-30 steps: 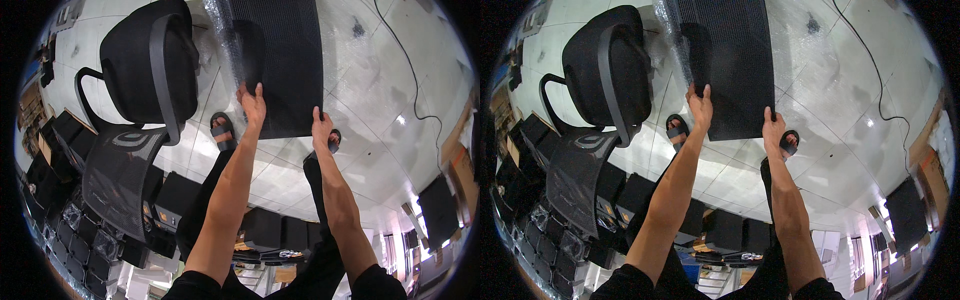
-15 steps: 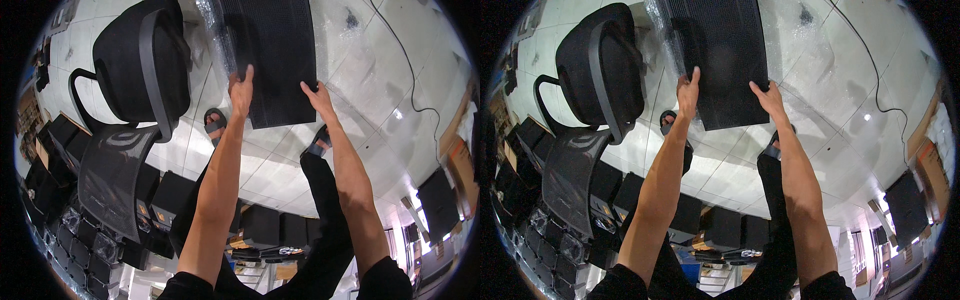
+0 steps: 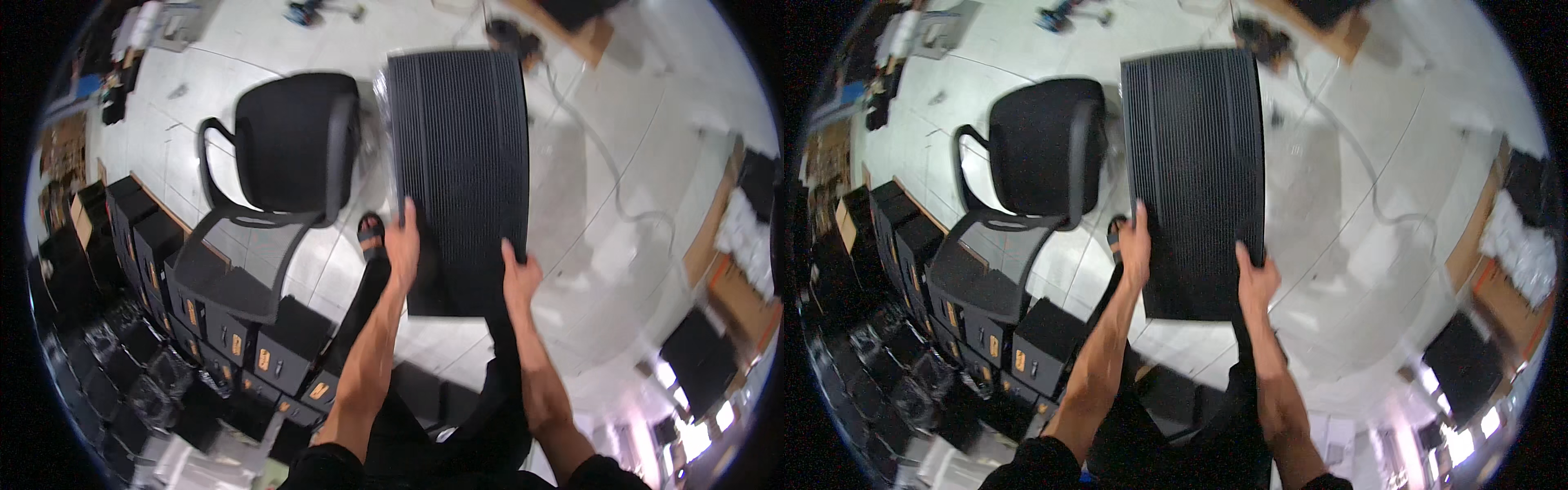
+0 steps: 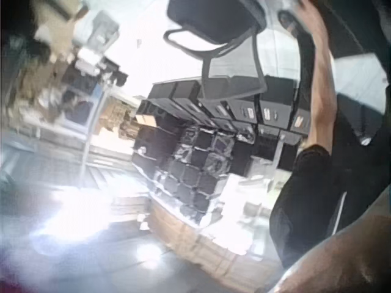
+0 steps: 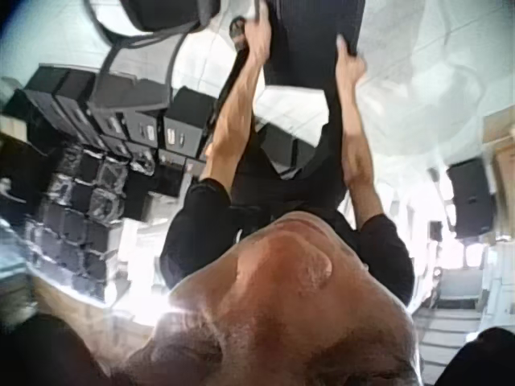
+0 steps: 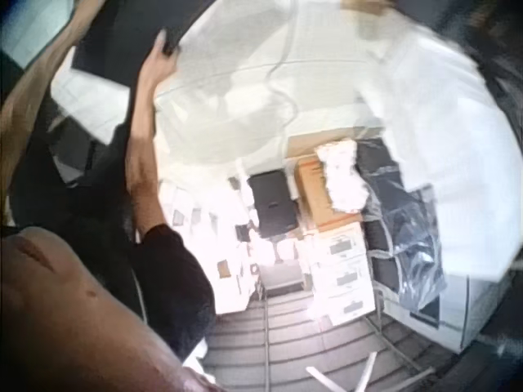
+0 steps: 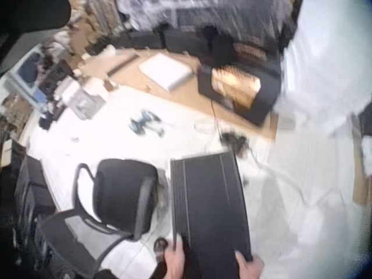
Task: The person assembles a speaker by attaching a grille using a power drill and a hammer. They secure the grille with screws and then use a screwdriver to adjust the grille on another speaker.
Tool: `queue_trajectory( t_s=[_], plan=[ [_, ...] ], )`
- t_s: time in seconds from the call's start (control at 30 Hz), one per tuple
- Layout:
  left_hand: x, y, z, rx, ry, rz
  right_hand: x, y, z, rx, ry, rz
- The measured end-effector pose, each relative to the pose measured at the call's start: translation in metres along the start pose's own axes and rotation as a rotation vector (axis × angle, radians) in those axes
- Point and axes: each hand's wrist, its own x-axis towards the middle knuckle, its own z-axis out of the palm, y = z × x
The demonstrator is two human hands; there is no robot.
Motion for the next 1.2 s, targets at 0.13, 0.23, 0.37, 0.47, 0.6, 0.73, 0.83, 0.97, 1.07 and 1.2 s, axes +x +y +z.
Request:
queue_trajectory(
  t_s=[0.13, 0.23, 0.37, 0.47, 0.6, 0.73, 0.83, 0.97, 1.07, 1.2],
  plan=[
    [-0.153, 0.076, -0.127, -0.241, -0.166, -0.056, -0.13, -0.092, -0.116, 0.093, -0.021, -0.094],
    [-0.23, 0.118, -0.248, -0.345, -0.513, -0.005, -0.212, -0.17, -0.175, 0.153, -0.172, -0.183],
    [-0.285, 0.124, -0.359, -0.58, -0.452, 0.106, -0.284, -0.231, -0.178, 0.154, -0.332, -0.352],
    [-0.285, 0.128, -0.435, -0.643, -0.407, 0.163, -0.322, -0.264, -0.144, 0.099, -0.419, -0.51],
    [-0.266, 0.088, -0.558, -0.671, -0.172, 0.207, -0.34, -0.266, -0.055, -0.04, -0.717, -0.457],
    [-0.267, 0.037, -0.693, -0.678, 0.133, 0.243, -0.334, -0.24, 0.012, -0.293, -0.491, -0.555],
    [-0.282, 0.011, -0.786, -0.568, 0.449, 0.273, -0.329, -0.226, 0.033, -0.568, -0.359, -0.593],
    [-0.289, -0.006, -0.869, -0.499, 0.688, 0.27, -0.313, -0.202, 0.046, -0.865, -0.412, -0.365],
    [-0.277, -0.012, -0.909, -0.461, 0.797, 0.276, -0.305, -0.206, 0.072, -0.815, -0.272, -0.324],
    [-0.233, 0.009, -0.95, -0.415, 0.826, 0.245, -0.295, -0.228, 0.139, -0.661, -0.105, -0.337]
  ],
)
